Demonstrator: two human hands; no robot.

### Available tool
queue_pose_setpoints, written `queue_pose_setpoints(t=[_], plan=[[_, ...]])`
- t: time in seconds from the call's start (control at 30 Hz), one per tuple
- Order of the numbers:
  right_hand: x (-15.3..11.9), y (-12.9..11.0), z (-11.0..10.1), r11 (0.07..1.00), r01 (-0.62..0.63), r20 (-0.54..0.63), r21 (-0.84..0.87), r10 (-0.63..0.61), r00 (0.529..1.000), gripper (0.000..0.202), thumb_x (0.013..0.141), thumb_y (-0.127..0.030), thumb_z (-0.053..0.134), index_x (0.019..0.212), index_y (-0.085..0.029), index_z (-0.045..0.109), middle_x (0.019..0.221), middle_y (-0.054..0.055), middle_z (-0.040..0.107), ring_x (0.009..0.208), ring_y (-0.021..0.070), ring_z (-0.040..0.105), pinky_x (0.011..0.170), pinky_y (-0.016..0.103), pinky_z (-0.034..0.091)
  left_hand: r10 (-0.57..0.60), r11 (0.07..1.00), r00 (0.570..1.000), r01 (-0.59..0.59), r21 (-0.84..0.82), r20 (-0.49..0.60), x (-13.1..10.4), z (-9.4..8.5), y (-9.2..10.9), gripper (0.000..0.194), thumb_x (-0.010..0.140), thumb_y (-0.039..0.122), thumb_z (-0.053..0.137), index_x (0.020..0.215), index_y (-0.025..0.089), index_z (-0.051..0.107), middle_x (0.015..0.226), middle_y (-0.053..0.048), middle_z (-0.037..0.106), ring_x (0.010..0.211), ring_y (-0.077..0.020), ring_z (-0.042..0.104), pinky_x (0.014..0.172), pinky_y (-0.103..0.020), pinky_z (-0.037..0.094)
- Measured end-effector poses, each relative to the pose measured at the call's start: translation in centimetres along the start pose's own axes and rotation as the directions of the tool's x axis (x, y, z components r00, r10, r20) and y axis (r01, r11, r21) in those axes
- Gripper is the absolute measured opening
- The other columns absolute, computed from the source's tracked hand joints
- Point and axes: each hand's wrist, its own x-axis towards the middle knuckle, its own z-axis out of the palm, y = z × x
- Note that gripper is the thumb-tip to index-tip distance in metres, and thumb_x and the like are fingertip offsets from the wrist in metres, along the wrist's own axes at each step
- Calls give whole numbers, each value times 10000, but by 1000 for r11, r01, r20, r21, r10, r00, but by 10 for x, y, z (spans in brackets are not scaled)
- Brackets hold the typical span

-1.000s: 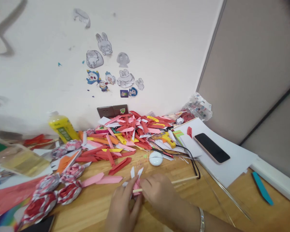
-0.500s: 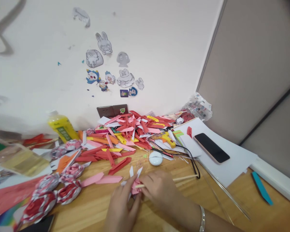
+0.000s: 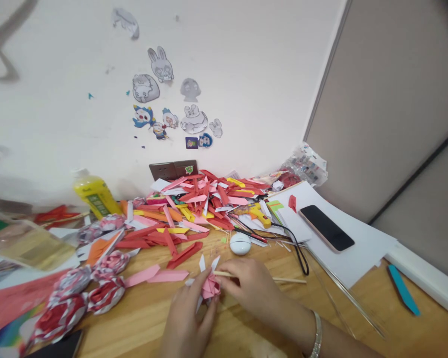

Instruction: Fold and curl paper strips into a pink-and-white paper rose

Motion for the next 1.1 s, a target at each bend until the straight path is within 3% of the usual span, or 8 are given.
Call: queue_pose_setpoints(t=[0.1,0.17,0.3,0.43,0.57,0.7,0.83,1.1], plan=[[1,2,-3,999,-18,-33,-35,17,999,114,861,-120,561,840,-173,659,795,9,705,722,138,636,618,212,372,-164,958,986,169,-233,43,1,0,1,478,774,393,611,1211,203,575,1185,-106,669,1094,-265,626,893,-391,527],[1,4,-4,999,-20,-40,-41,19,999,152,854,-91,541,897,-179,656,838,15,713,752,144,646,637,216,382,-253,863,959,283,-420,125,1,0,3,576,774,445,617,1287,206,514,1272,-102,616,1196,-262,554,942,-369,499],[1,5,-3,1000,-9,-114,-20,7,993,163,849,-114,537,942,-186,650,886,25,716,785,159,649,663,228,396,-312,729,928,370,-576,202,2,1,5,653,765,523,626,1331,236,470,1354,-87,549,1273,-258,468,1000,-361,449],[0,4,-2,1000,0,-207,8,2,978,165,833,-172,580,990,-174,633,881,31,701,744,168,619,660,250,386,-329,733,928,367,-573,174,4,1,4,595,751,517,649,1269,248,536,1331,-77,572,1235,-260,513,992,-355,458],[-1,4,1,999,49,-197,-11,-50,979,140,850,-191,551,960,-164,633,837,41,686,714,168,592,640,254,367,-285,798,947,321,-510,150,5,-1,0,530,774,480,632,1242,242,562,1292,-78,605,1207,-265,542,973,-368,476],[-1,5,4,997,71,-159,29,-65,985,132,862,-163,526,929,-169,639,835,33,678,736,161,589,645,247,371,-141,935,984,169,-310,112,1,-2,-4,457,776,373,644,1213,251,589,1250,-71,637,1169,-259,577,964,-383,487],[1,8,5,997,8,-110,75,0,994,151,852,-117,533,919,-185,650,849,12,674,773,144,594,671,227,374,-15,986,998,24,-163,57,-3,2,-1,446,735,319,669,1173,257,613,1126,-73,702,1052,-260,650,878,-382,544],[3,13,5,995,-96,10,-32,96,995,165,884,-197,544,753,-173,642,757,10,660,704,133,570,594,222,300,-198,950,980,192,-246,-3,-4,0,-3,504,751,389,642,1204,193,541,991,-81,716,896,-230,695,788,-352,574]])
